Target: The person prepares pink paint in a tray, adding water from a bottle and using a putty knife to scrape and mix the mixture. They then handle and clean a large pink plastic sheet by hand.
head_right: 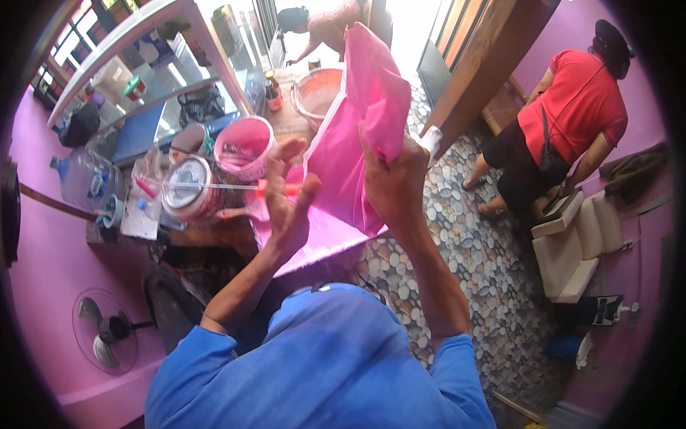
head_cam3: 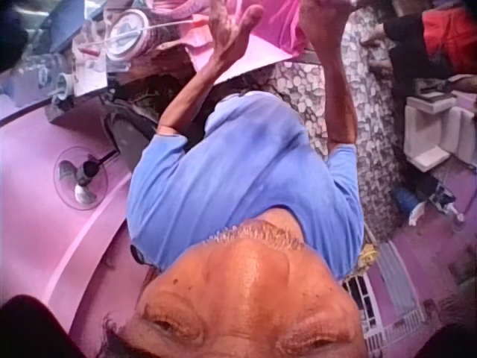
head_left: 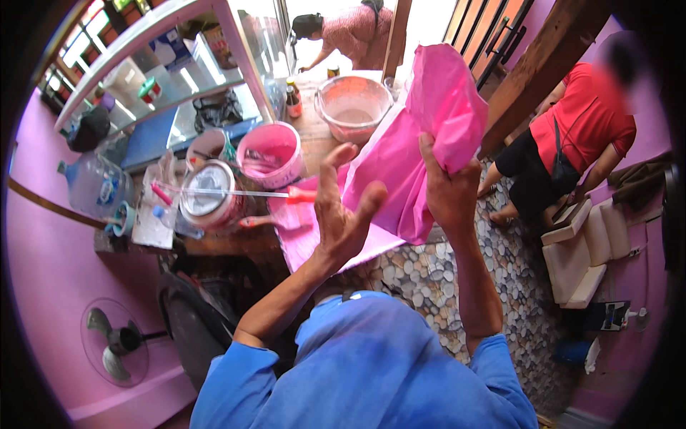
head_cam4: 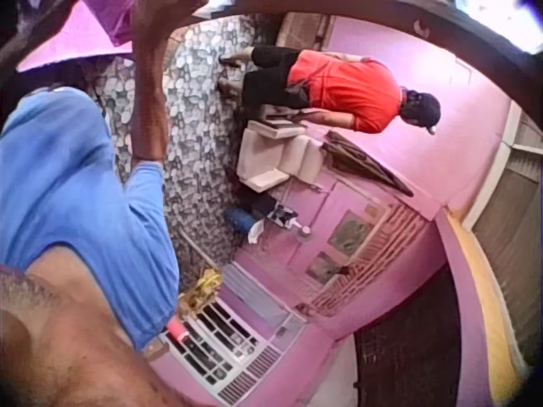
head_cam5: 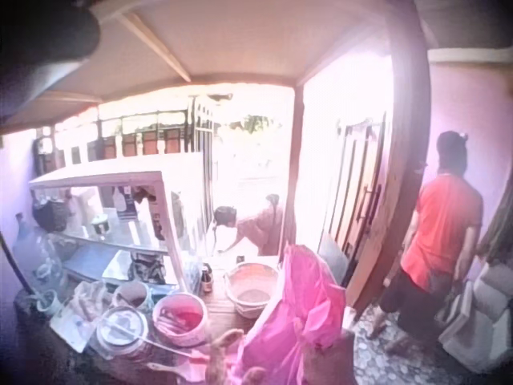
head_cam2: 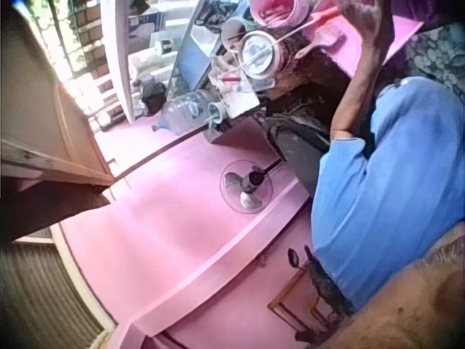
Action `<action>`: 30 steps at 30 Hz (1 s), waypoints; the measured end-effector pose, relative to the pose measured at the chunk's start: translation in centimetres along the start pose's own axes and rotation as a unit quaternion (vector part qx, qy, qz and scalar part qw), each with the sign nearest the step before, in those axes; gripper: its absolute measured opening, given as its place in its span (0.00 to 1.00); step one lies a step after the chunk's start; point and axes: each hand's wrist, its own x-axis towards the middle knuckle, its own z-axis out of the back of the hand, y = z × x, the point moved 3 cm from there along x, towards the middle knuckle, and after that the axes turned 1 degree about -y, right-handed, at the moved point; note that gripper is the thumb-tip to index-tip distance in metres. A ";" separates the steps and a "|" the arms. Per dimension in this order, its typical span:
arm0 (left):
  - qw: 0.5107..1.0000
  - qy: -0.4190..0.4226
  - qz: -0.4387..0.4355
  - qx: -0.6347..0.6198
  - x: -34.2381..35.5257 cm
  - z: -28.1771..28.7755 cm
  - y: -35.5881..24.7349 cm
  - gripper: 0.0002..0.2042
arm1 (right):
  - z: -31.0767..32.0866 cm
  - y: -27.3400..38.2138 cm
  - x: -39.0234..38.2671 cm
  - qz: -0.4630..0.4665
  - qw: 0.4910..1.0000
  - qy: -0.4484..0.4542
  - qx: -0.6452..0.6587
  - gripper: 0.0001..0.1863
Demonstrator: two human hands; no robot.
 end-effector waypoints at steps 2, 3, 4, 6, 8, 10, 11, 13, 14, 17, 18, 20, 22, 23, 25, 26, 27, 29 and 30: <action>0.995 0.059 0.022 0.072 -4.4 -1.0 1.5 0.52 | 1.8 -0.3 -2.1 0.018 1.000 0.006 0.017 0.10; 0.990 0.128 0.058 0.028 -5.1 -1.5 1.3 0.55 | 2.3 -0.5 -3.2 0.021 0.998 0.015 0.049 0.11; 0.976 0.195 0.093 -0.018 -5.5 -2.0 1.2 0.59 | 2.6 -1.0 -4.0 0.015 0.997 0.028 0.069 0.11; 0.932 0.315 0.127 -0.128 -7.4 -4.0 4.4 0.56 | 3.3 -1.9 -5.7 0.003 0.993 0.052 0.106 0.13; 0.862 0.359 0.226 -0.278 -9.7 -6.2 6.1 0.49 | 4.2 -3.5 -6.7 0.005 0.992 0.091 0.085 0.11; 0.794 0.417 0.318 -0.307 -14.8 -9.0 12.7 0.47 | 3.8 -4.7 -7.6 -0.009 0.990 0.121 0.070 0.11; 0.746 0.454 0.360 -0.329 -16.3 -10.7 13.1 0.46 | 3.9 -5.9 -7.9 -0.028 0.990 0.132 0.041 0.11; 0.653 0.441 0.450 -0.420 -18.4 -12.4 11.5 0.41 | 4.1 -7.9 -7.9 -0.073 0.983 0.167 -0.002 0.12; 0.597 0.394 0.493 -0.495 -19.2 -13.0 10.1 0.38 | 4.2 -9.2 -7.8 -0.117 0.972 0.199 -0.046 0.12; 0.533 0.377 0.530 -0.541 -22.2 -14.5 9.9 0.33 | 3.0 -12.7 -7.6 -0.146 0.957 0.244 -0.061 0.14; 0.528 0.379 0.530 -0.545 -23.1 -15.3 10.2 0.33 | 2.6 -14.1 -7.5 -0.170 0.946 0.269 -0.058 0.13; 0.410 0.380 0.548 -0.622 -24.3 -16.4 10.2 0.33 | 2.1 -15.7 -7.2 -0.173 0.939 0.285 -0.081 0.14; 0.386 0.385 0.538 -0.643 -23.3 -16.0 8.7 0.33 | 1.9 -17.3 -7.0 -0.197 0.927 0.285 -0.141 0.14; 0.347 0.383 0.553 -0.654 -23.0 -15.8 8.3 0.33 | 1.7 -17.4 -6.9 -0.209 0.920 0.299 -0.145 0.14; 0.328 0.366 0.568 -0.660 -22.5 -15.4 7.9 0.31 | 1.2 -18.1 -6.7 -0.229 0.913 0.309 -0.134 0.14; 0.325 0.364 0.569 -0.662 -22.7 -15.6 8.0 0.31 | 0.9 -18.4 -6.7 -0.247 0.908 0.317 -0.121 0.14; 0.303 0.341 0.595 -0.662 -23.1 -16.0 8.2 0.30 | 0.5 -18.7 -6.7 -0.276 0.898 0.315 -0.130 0.15; 0.214 0.307 0.615 -0.694 -23.7 -16.7 8.4 0.26 | 0.1 -20.6 -6.9 -0.236 0.906 0.326 -0.126 0.15; 0.211 0.304 0.615 -0.696 -23.4 -16.5 8.1 0.26 | -0.2 -20.8 -6.9 -0.195 0.913 0.337 -0.118 0.15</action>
